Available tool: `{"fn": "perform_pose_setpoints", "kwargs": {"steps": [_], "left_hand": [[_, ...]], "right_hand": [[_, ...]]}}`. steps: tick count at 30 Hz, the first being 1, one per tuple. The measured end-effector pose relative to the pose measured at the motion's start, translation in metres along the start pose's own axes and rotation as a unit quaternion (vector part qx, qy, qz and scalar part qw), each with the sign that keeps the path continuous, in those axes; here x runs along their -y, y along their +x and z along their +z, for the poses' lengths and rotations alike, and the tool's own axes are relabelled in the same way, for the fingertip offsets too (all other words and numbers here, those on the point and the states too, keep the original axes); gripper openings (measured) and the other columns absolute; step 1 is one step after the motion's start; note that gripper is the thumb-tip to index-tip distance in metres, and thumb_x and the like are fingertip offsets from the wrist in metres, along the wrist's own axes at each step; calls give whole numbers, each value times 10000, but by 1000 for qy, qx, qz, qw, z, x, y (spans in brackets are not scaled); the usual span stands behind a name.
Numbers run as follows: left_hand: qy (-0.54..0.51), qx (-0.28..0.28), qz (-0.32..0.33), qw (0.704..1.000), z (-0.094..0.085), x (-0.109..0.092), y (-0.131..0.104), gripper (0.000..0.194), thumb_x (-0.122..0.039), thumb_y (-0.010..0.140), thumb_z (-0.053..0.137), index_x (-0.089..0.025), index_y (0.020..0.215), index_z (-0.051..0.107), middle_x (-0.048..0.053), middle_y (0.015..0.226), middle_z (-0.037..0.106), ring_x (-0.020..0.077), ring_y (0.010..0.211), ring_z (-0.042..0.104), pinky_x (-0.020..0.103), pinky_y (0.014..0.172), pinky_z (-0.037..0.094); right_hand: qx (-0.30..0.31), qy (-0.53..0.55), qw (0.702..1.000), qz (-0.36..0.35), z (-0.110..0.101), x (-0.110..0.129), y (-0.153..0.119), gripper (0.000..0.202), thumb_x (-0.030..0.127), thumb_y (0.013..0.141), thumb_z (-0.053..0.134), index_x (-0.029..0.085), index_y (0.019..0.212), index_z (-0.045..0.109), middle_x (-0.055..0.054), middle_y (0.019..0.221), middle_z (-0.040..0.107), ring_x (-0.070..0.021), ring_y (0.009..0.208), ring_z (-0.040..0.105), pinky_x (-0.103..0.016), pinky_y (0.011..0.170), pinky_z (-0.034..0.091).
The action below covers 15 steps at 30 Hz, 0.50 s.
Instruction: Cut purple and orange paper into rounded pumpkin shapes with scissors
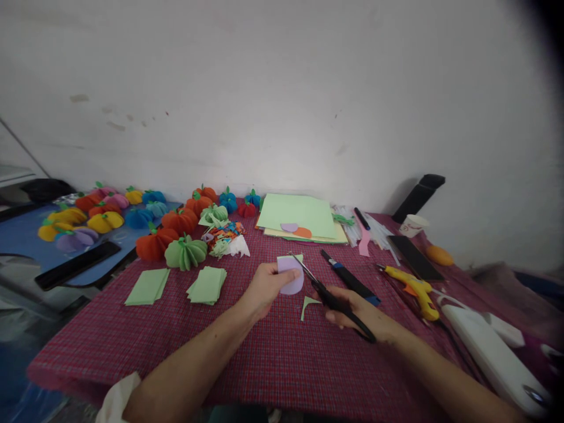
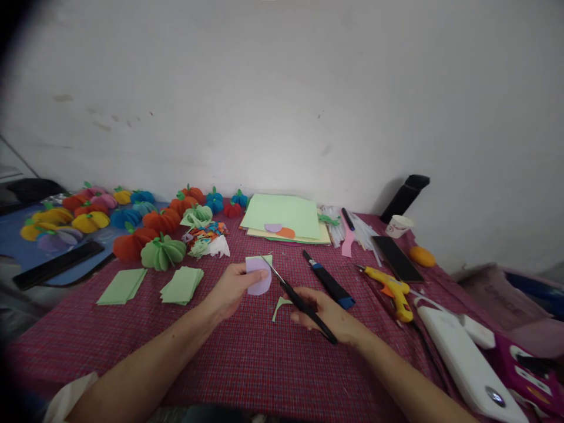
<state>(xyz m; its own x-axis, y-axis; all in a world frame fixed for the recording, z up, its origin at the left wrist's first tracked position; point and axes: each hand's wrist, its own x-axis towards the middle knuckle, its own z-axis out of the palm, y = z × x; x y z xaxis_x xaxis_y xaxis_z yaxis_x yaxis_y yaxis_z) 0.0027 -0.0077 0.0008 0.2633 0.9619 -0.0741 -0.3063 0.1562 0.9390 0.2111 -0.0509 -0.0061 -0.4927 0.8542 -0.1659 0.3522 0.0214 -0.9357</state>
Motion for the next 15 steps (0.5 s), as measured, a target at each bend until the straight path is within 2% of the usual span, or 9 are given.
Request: {"fn": "perform_pose_setpoints", "kwargs": {"steps": [9,15], "left_hand": [[-20,6,5,1000,2,-1,-2,248,-311,590,695,-105,727,678,52,670,655,124,587,548,246,593,406],[-19,9,6,1000,2,-1,-2,245,-312,588,695,-104,715,677,52,657,652,123,572,544,246,581,401]], "right_hand": [[-3,3,1000,-23,8,16,6,402,402,741,557,163,1059,500,-18,841,472,-133,720,446,-227,615,377],[8,30,999,-20,9,16,8,411,416,741,558,170,1063,490,7,755,439,-108,636,415,-215,563,355]]}}
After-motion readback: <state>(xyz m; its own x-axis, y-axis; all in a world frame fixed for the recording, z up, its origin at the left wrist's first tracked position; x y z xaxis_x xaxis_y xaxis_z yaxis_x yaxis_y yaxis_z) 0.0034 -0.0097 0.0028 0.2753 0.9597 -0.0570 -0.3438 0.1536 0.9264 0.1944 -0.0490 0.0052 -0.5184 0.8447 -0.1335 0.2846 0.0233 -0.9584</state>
